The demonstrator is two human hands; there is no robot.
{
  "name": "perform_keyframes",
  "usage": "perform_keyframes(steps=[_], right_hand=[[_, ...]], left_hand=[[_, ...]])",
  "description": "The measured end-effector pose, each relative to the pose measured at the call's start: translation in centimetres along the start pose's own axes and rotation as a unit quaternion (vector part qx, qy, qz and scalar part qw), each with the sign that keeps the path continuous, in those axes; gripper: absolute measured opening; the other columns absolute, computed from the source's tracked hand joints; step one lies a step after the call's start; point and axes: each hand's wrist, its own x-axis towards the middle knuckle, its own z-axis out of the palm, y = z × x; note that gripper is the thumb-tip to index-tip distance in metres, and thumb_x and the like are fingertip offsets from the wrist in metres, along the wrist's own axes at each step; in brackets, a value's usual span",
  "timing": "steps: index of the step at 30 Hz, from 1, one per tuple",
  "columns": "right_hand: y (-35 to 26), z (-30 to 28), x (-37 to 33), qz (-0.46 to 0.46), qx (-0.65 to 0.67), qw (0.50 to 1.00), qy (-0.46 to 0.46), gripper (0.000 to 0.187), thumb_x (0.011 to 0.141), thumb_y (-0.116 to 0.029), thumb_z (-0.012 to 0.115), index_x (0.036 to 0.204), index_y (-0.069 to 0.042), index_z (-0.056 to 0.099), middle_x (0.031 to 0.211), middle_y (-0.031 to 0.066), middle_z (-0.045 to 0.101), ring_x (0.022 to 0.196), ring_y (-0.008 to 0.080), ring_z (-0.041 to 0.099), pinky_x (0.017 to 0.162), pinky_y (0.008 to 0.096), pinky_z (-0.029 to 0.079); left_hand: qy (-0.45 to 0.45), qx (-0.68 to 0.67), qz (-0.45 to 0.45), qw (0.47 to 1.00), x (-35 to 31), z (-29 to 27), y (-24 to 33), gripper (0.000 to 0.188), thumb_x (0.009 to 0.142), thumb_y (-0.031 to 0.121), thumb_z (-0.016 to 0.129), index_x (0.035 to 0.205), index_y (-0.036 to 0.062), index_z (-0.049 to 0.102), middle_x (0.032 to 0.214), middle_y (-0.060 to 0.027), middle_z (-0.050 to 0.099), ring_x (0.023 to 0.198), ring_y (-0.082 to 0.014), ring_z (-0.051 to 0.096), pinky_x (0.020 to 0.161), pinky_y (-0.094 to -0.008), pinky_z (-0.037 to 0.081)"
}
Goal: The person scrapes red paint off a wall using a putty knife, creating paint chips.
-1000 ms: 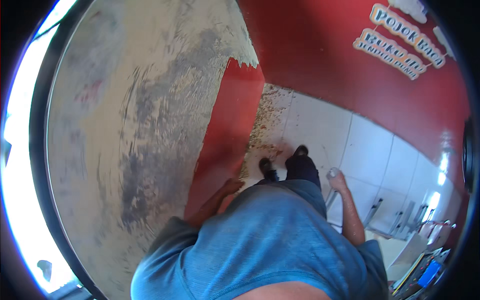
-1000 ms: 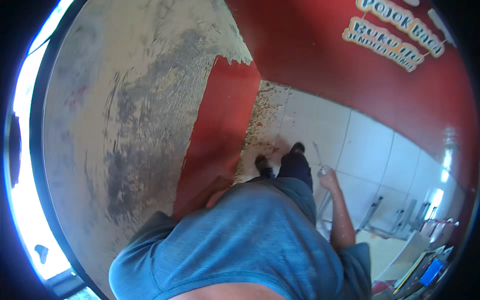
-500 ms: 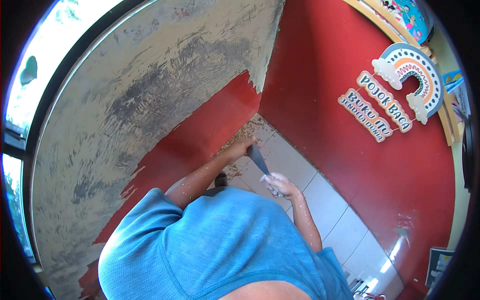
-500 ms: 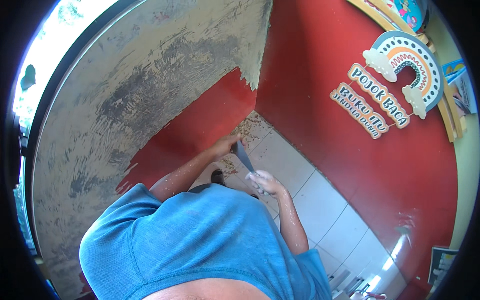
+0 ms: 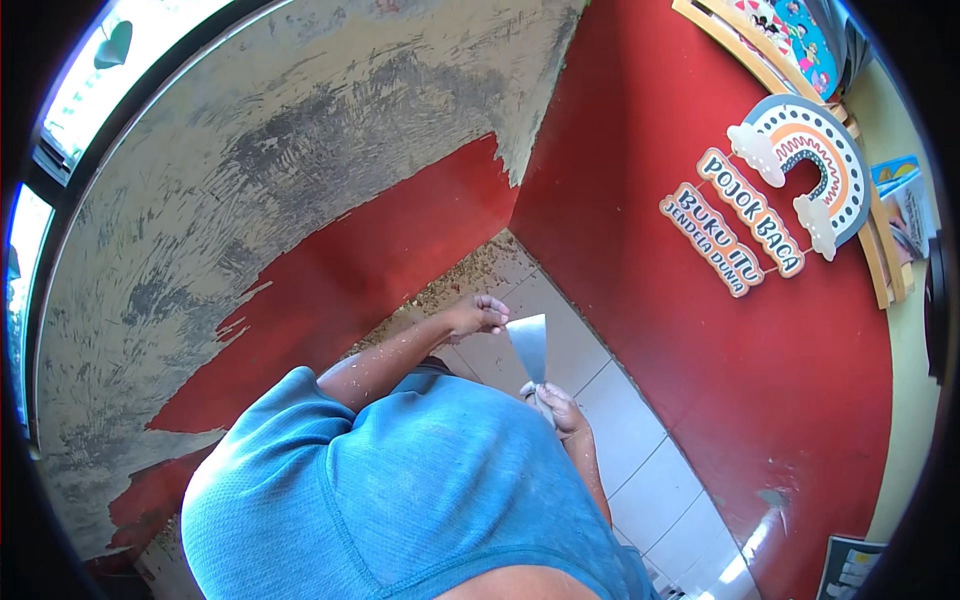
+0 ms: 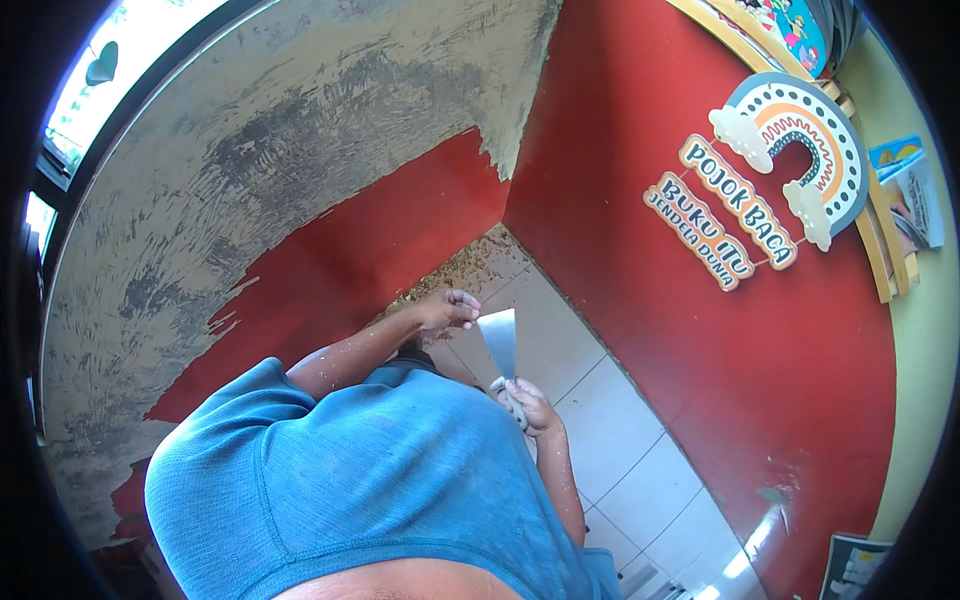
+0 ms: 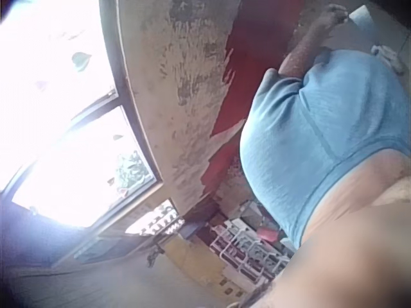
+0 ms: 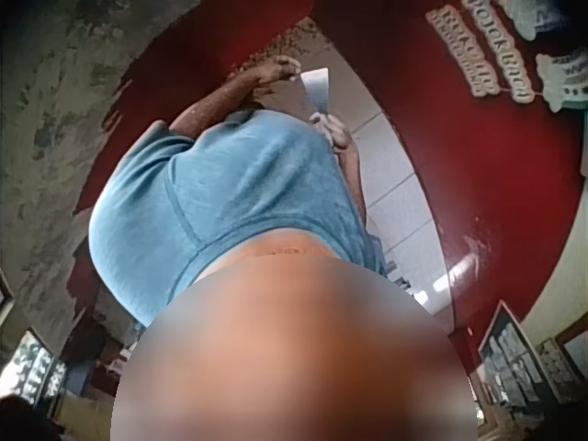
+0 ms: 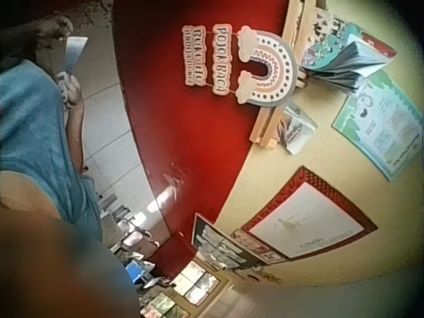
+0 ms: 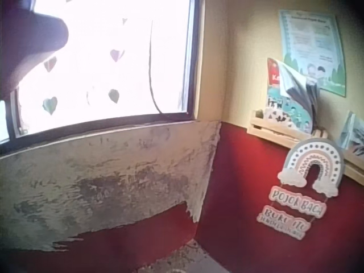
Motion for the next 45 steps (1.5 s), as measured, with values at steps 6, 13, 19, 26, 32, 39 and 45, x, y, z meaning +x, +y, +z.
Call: perform_keyframes(steps=[6, 13, 19, 26, 32, 39, 45], right_hand=[[-2.3, 1.5, 1.1, -0.068, 0.052, 0.989, 0.118, 0.019, 0.090, -0.020, 0.047, 0.100, -0.004, 0.049, 0.065, 0.0026, 0.044, 0.047, 0.0099, 0.042, 0.041, 0.0240, 0.035], [-1.3, -0.6, 3.7, -0.068, 0.116, 0.945, 0.299, 0.021, 0.081, -0.011, 0.052, 0.101, -0.006, 0.048, 0.065, 0.0032, 0.046, 0.048, 0.0126, 0.044, 0.041, 0.0267, 0.037], [-4.2, 4.8, 10.2, -0.132, -0.058, 0.934, 0.325, 0.019, 0.086, -0.012, 0.049, 0.104, -0.010, 0.044, 0.064, 0.0014, 0.044, 0.048, 0.0113, 0.045, 0.040, 0.0259, 0.037], [-6.1, 10.4, 22.2, -0.226, -0.347, 0.848, 0.330, 0.025, 0.085, -0.016, 0.054, 0.105, -0.004, 0.047, 0.072, 0.0099, 0.054, 0.058, 0.0187, 0.055, 0.049, 0.0332, 0.045], [-8.8, 17.6, 28.4, -0.257, -0.312, 0.872, 0.276, 0.032, 0.080, -0.012, 0.053, 0.108, 0.001, 0.046, 0.096, 0.0268, 0.058, 0.098, 0.0414, 0.055, 0.080, 0.0434, 0.044], [-7.1, 15.8, 36.1, -0.278, -0.276, 0.900, 0.194, 0.032, 0.078, -0.007, 0.048, 0.108, 0.003, 0.045, 0.096, 0.0288, 0.056, 0.092, 0.0439, 0.055, 0.077, 0.0475, 0.044], [-9.9, 14.6, 37.8, -0.230, -0.313, 0.910, 0.143, 0.028, 0.076, -0.005, 0.045, 0.103, 0.003, 0.045, 0.086, 0.0280, 0.058, 0.084, 0.0436, 0.057, 0.072, 0.0495, 0.046]], left_hand=[[0.314, 0.435, 0.104, 0.837, 2.1, -7.0, 0.8, 0.034, 0.081, 0.022, 0.064, 0.105, -0.0008, 0.055, 0.094, -0.0090, 0.062, 0.084, -0.0197, 0.060, 0.077, -0.0317, 0.050], [0.244, 0.278, 0.022, 0.929, 0.4, -8.9, 5.5, 0.045, 0.082, 0.036, 0.061, 0.109, 0.0003, 0.055, 0.108, -0.0123, 0.059, 0.101, -0.0247, 0.056, 0.087, -0.0358, 0.044], [0.079, -0.086, -0.068, 0.991, 1.7, -10.7, 4.6, 0.048, 0.087, 0.046, 0.051, 0.112, 0.0056, 0.049, 0.114, -0.0118, 0.055, 0.106, -0.0236, 0.052, 0.089, -0.0381, 0.043], [-0.005, -0.262, -0.058, 0.963, 4.4, -12.1, 10.2, 0.050, 0.089, 0.048, 0.046, 0.114, 0.0045, 0.048, 0.113, -0.0133, 0.055, 0.108, -0.0270, 0.051, 0.094, -0.0409, 0.040], [-0.031, -0.290, 0.002, 0.957, 6.8, -18.5, 12.1, 0.038, 0.092, 0.038, 0.044, 0.108, 0.0048, 0.053, 0.097, -0.0083, 0.059, 0.091, -0.0243, 0.056, 0.092, -0.0407, 0.041], [-0.053, -0.354, 0.008, 0.934, 9.0, -23.2, 12.5, 0.016, 0.090, 0.018, 0.044, 0.093, 0.0070, 0.055, 0.076, -0.0014, 0.054, 0.069, -0.0142, 0.051, 0.071, -0.0294, 0.040], [-0.027, -0.360, 0.011, 0.933, 11.4, -23.6, 14.5, 0.012, 0.087, 0.011, 0.043, 0.089, 0.0078, 0.055, 0.073, -0.0003, 0.052, 0.065, -0.0124, 0.047, 0.065, -0.0264, 0.036]])
